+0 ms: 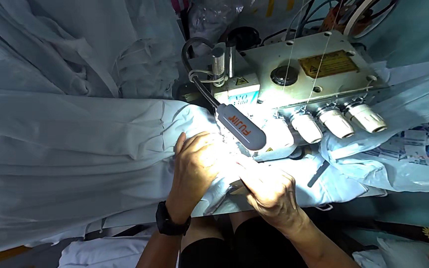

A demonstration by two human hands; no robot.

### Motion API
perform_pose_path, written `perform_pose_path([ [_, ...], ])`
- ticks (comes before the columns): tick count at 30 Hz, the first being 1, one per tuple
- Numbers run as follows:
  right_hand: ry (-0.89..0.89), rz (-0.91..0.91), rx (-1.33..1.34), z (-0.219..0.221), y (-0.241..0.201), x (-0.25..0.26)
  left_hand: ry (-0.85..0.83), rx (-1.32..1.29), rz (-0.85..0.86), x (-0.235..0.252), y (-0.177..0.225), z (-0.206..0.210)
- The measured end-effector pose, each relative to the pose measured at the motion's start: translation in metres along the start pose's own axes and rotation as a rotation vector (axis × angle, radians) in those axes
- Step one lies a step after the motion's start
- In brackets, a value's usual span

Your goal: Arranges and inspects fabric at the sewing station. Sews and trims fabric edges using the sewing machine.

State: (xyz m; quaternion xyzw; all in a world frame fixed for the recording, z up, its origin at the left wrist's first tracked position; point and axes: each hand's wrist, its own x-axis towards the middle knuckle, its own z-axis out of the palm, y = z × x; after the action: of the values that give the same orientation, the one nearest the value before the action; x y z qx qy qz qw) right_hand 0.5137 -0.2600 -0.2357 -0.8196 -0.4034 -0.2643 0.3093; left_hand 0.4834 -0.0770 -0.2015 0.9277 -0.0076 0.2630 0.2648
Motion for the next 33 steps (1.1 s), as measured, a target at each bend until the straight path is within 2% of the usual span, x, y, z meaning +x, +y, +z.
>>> perform_pose_path([
  [13,0.001,0.131,0.071,0.002,-0.005,0.001,-0.013,-0.009,0.024,0.007,-0.002,-0.001],
  [19,-0.008,0.198,0.106,0.0,-0.012,-0.004,-0.082,-0.063,-0.005,0.01,-0.008,-0.004],
  [25,-0.074,0.284,0.077,0.0,-0.024,0.009,-0.11,-0.008,0.006,0.037,-0.009,-0.013],
  [28,-0.096,0.333,0.041,0.001,-0.03,0.011,-0.066,0.019,0.017,0.055,-0.008,-0.012],
  [33,0.004,0.381,0.152,0.003,-0.037,0.001,-0.001,0.053,-0.175,0.078,-0.021,0.005],
])
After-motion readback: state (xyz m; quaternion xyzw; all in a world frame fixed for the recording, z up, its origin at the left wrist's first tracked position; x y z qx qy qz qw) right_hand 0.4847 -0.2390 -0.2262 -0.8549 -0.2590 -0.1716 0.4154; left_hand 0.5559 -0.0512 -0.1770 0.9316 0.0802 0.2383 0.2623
